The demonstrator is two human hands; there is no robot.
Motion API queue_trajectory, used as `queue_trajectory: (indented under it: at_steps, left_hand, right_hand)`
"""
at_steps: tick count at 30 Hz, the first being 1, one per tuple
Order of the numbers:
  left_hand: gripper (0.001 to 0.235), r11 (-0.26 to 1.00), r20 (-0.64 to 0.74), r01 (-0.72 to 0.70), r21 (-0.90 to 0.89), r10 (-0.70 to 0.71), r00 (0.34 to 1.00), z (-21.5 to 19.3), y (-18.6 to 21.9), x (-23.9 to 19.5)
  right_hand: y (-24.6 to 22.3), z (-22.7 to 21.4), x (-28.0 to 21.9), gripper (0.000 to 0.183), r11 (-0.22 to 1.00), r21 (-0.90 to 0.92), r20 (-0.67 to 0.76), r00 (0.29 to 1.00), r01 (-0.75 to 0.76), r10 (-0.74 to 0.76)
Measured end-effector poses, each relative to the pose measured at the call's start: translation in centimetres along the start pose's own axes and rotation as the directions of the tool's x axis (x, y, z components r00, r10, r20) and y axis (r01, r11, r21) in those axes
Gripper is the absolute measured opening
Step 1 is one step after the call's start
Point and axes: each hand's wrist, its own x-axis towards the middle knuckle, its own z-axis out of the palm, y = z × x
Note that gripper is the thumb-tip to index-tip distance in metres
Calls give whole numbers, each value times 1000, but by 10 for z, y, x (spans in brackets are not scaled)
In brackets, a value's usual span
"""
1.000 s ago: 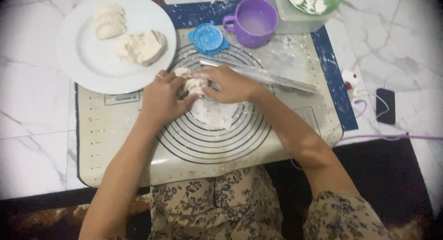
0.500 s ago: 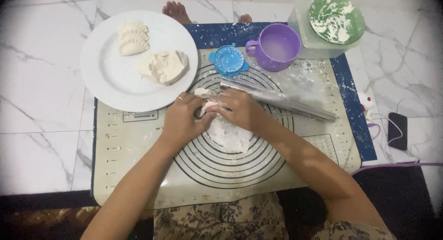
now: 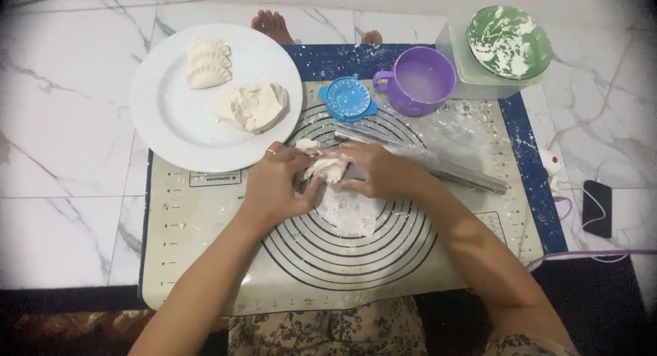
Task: Molding and shaping small pieces of dough into specific shapes on a silicone mat.
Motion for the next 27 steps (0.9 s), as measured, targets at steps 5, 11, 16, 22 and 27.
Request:
queue_trajectory:
  at_steps: [5,11,16,22,27]
  left_hand:
    - [46,995,103,45,91,-54,993,-16,8,2]
    - [36,991,119,-32,133,17,993,-3,1,-1]
    - [26,964,49,-148,220,141,989,1,1,-3]
    - [17,944,-5,-218,248,226,974,2,1,0]
    - [15,977,-16,-120,175,124,992,2,4,2]
  right_hand:
    - [4,14,4,47,998,-2,-118,991,64,-64]
    - [9,29,6,38,982,-123,-225,960,144,-169]
    - [7,40,11,35,978,-175,-296,942,112,-160]
    - [-7,39,14,29,986,-138,-366,920,94,-139]
    - [-3,46,15,23,986,-150,-422,897,78,-135]
